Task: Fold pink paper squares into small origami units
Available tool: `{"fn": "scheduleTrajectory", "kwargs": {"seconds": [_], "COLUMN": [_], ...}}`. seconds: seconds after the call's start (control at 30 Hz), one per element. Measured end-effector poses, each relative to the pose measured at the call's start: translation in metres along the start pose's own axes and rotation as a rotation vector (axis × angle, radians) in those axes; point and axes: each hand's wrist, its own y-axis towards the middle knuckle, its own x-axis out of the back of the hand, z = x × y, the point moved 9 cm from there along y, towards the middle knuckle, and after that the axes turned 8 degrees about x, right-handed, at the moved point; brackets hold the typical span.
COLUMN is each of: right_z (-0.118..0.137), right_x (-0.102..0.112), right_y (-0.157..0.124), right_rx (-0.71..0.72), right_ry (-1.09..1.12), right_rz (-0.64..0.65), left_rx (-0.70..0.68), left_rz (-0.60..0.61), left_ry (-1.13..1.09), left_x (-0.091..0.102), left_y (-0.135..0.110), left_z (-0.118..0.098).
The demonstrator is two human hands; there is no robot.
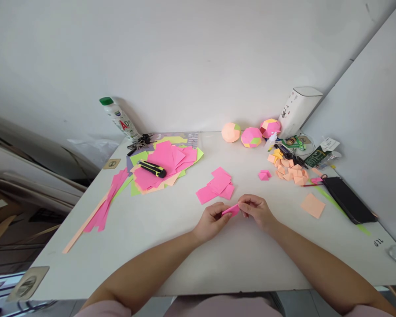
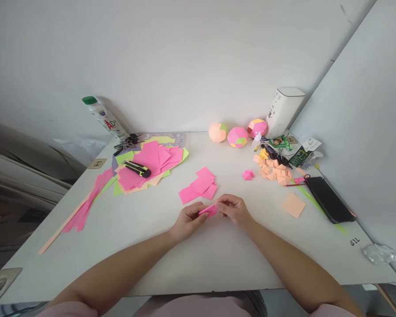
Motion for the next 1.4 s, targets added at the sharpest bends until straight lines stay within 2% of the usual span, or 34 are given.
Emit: {"fn": "scheduleTrajectory", "kwargs": {"seconds": [0.3, 0.47, 0.63, 0.9, 1.4], "right_z": [0.000, 0.006, 0.009, 0.002, 0.000], "right_x": [-0.004, -0.013, -0.009, -0.016, -0.012], "right_y": [-0.005, -0.008, -0.008, -0.008, -0.008], "right_rx": [0.042, 0.100, 0.069, 0.053, 0.016], "right_ry": [-0.037, -0.170, -0.171, -0.216, -0.173], "right_rz": [0.026, 0.083, 0.017, 0.106, 0.074], "left_rx": [0.003, -0.006, 0.017, 0.023, 0.052], "left_rz": [-0.010, -0.003, -0.054, -0.054, -0.047], "left_ry": [0.016, -0.016, -0.034, -0.046, -0.163], "left_x": [0.001, 0.000, 0.004, 0.003, 0.003], "left_y": [0.000, 0.000, 0.000, 0.001, 0.001], "left_z": [-0.003, -0.002, 0.003, 0.005, 0.004]}}
